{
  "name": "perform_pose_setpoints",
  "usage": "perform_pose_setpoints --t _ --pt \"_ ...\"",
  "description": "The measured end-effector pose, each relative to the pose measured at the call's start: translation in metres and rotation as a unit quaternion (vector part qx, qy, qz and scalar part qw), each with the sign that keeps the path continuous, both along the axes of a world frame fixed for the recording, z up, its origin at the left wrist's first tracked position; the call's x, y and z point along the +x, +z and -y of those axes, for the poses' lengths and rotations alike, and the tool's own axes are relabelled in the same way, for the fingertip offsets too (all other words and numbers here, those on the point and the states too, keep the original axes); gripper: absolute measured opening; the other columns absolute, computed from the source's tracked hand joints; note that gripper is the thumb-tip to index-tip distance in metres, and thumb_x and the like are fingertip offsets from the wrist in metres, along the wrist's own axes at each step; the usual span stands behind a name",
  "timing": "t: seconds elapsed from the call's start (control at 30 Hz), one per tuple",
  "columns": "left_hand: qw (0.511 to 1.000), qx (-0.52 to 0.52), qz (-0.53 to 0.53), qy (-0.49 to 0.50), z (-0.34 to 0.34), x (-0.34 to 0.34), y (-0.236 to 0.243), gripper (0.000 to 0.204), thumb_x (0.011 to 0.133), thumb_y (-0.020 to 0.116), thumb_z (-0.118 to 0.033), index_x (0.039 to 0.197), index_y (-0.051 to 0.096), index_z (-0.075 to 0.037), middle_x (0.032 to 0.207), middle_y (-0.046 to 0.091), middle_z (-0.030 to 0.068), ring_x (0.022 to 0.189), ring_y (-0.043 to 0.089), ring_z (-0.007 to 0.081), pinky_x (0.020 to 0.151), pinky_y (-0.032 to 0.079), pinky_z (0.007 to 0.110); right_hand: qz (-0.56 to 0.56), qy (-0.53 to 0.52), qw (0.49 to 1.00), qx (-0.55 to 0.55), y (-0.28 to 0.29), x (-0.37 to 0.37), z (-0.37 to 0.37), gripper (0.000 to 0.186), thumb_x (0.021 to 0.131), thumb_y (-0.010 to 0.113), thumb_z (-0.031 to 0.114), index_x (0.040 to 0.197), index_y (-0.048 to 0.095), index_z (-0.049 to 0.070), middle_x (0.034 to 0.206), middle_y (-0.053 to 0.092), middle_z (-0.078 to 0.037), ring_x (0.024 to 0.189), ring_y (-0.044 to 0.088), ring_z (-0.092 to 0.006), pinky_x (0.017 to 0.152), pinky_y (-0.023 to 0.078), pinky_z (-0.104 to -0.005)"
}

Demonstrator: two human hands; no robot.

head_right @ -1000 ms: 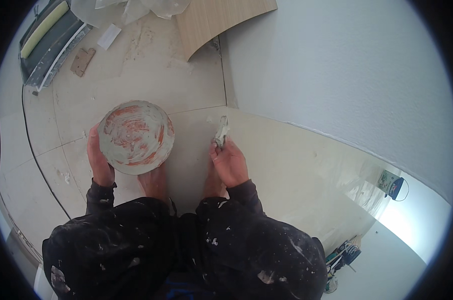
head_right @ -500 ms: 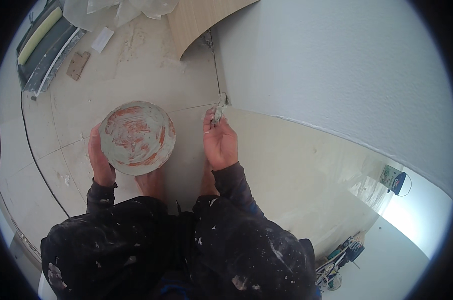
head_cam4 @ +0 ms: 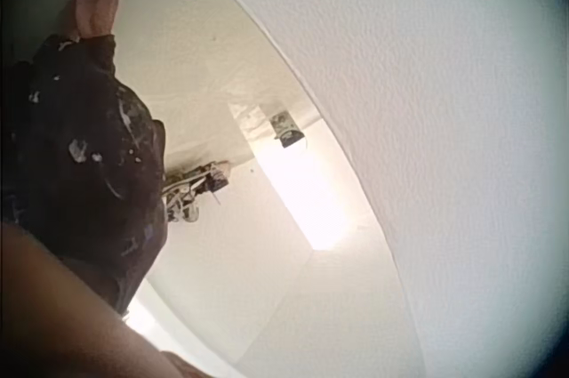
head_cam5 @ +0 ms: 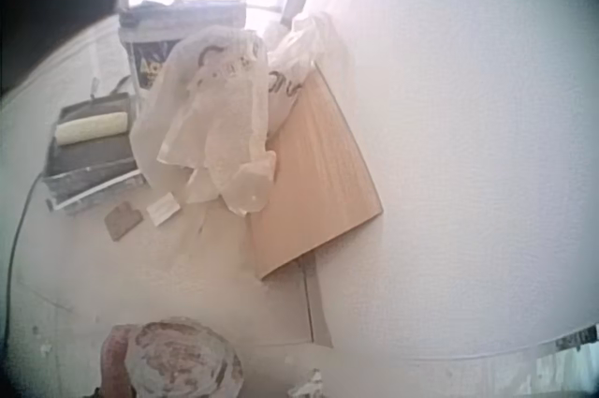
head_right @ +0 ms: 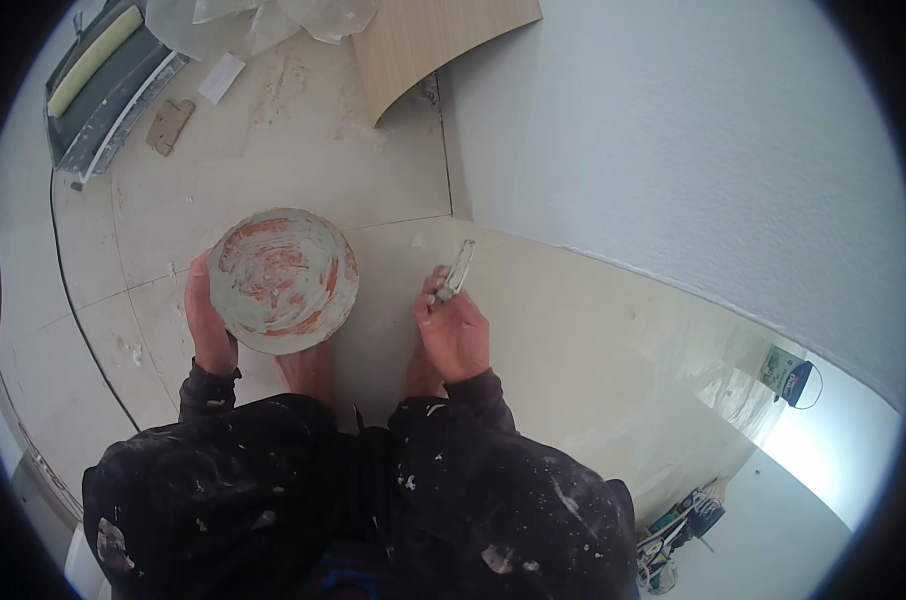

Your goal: The person scoops plaster from a bowl using a small putty knife and applies it along the wall joints, repeatedly smoothing the mixture into the corner.

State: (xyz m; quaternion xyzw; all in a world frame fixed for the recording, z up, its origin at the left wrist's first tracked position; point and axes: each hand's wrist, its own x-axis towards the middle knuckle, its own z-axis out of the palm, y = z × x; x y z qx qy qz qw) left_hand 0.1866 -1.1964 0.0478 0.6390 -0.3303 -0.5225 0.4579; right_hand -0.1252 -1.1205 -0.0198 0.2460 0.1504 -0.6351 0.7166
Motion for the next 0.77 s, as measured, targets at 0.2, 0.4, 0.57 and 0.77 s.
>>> perform_pose_setpoints --t 0.2,0.4,0.57,0.77 --pt "1.0 -0.008 -0.012 0.001 0.004 -0.007 0.003 0.049 0.111 0.045 -0.042 0.129 0.057 0.002 0.12 0.064 0.0086 0.113 0.058 0.0154 0.101 0.046 0.031 -0.209 0.123 0.969 0.042 0.0 -0.014 -0.025 0.03 0.106 0.054 0.01 0.136 0.053 0.003 0.128 0.064 -0.008 0.12 0.06 -0.0227 0.106 0.049 -0.04" --pt "1.0 -0.015 -0.016 0.0 0.004 -0.003 0.001 0.049 0.111 0.045 -0.042 0.129 0.057 0.001 0.12 0.064 0.0084 0.113 0.058 0.0152 0.101 0.046 0.031 -0.184 0.116 0.974 0.056 0.005 0.002 0.006 0.028 0.108 0.052 0.01 0.135 0.054 0.003 0.131 0.063 -0.008 0.127 0.059 -0.0225 0.105 0.05 -0.0377" --pt "1.0 -0.011 -0.023 0.008 0.002 -0.002 -0.001 0.048 0.111 0.046 -0.042 0.129 0.057 0.001 0.12 0.064 0.0084 0.113 0.058 0.015 0.101 0.046 0.031 -0.167 0.103 0.978 0.066 -0.019 0.012 0.037 0.028 0.108 0.052 0.01 0.135 0.053 0.0 0.133 0.062 -0.009 0.129 0.058 -0.0242 0.105 0.05 -0.037" --pt "1.0 -0.005 -0.009 0.006 0.002 -0.004 -0.001 0.048 0.11 0.046 -0.042 0.129 0.057 0.001 0.12 0.064 0.0084 0.113 0.058 0.0151 0.102 0.045 0.031 -0.156 0.035 0.983 0.094 -0.028 0.007 0.061 0.034 0.108 0.053 0.011 0.139 0.049 0.0 0.139 0.058 -0.012 0.132 0.055 -0.0258 0.107 0.049 -0.038"
